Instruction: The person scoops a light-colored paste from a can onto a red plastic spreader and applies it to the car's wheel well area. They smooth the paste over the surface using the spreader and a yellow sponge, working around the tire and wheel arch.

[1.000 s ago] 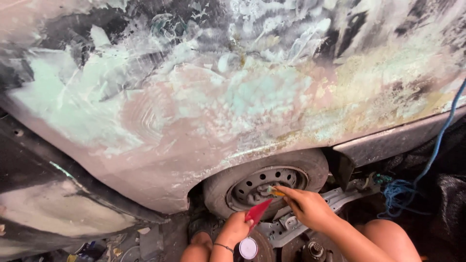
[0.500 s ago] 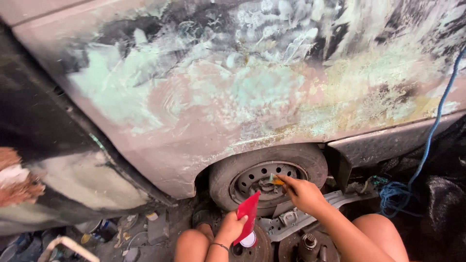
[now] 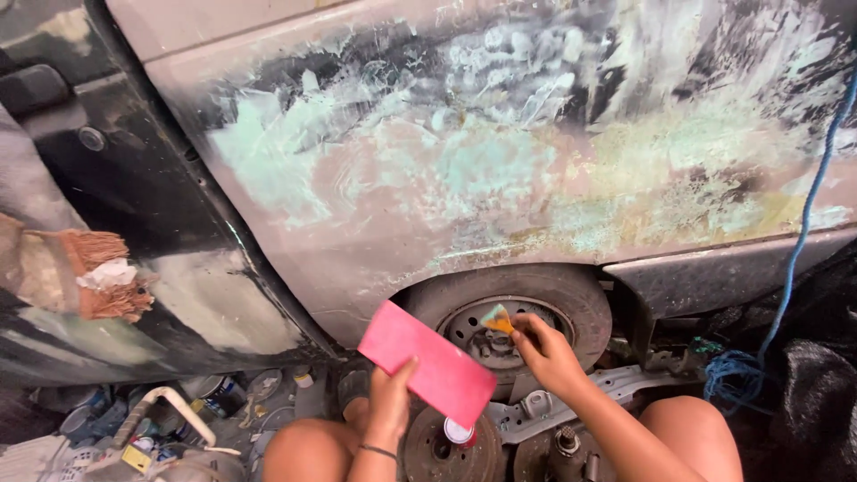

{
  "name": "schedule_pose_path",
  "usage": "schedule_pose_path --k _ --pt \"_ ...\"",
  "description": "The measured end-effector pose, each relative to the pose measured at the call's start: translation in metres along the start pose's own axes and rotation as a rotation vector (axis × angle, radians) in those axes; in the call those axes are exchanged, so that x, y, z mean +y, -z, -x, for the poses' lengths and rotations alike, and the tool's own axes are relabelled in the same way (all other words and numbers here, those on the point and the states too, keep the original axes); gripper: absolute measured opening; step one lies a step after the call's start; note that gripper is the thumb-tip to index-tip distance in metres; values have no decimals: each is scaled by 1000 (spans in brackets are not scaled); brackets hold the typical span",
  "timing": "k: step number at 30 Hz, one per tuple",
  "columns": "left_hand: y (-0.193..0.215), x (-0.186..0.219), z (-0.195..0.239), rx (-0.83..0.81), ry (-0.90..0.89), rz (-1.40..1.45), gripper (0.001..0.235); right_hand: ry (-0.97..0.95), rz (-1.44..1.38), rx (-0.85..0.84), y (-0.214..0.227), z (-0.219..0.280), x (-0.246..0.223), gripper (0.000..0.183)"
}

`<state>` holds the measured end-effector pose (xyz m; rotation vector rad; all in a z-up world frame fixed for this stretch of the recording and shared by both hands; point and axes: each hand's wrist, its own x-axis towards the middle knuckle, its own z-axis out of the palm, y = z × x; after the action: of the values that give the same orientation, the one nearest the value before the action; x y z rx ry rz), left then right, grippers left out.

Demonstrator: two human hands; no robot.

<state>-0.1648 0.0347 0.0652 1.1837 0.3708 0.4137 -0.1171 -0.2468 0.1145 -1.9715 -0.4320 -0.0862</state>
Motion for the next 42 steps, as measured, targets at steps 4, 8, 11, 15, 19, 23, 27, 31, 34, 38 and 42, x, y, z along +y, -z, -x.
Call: schedule_pose_path --k 4,8,11,15,19,23,27,31,34,38,42 --pt "-17 65 -5 -1 -97 182 36 254 -142 118 0 0 -47 34" --pt "-30 70 -10 -1 -123 10 52 396 -127 99 -3 -2 -98 20" --pt "-40 88 15 -49 -130 24 40 520 -19 71 -12 -5 -108 16" --pt "-36 92 23 -78 -179 180 37 555 84 118 -13 -21 -81 11" --pt "-16 84 19 -75 -522 -154 42 329 93 208 -5 -17 -81 15" --pt "-38 119 60 -221 -964 -327 25 -38 -189 133 -10 -4 -100 26" --pt "-38 119 55 -396 -1122 -279 24 -73 -277 114 -14 -9 -106 25" --pt "-41 104 43 -390 -1074 -228 23 58 -209 123 -23 -15 -110 25" --pt "-42 101 37 -353 -1052 -258 22 109 -189 119 -31 -27 -102 25" --pt "-33 103 29 -420 -1026 -386 37 -107 -83 54 -33 -23 -120 26" --pt "-26 96 8 -479 -990 -378 36 -162 -268 19 -40 -29 -99 25"
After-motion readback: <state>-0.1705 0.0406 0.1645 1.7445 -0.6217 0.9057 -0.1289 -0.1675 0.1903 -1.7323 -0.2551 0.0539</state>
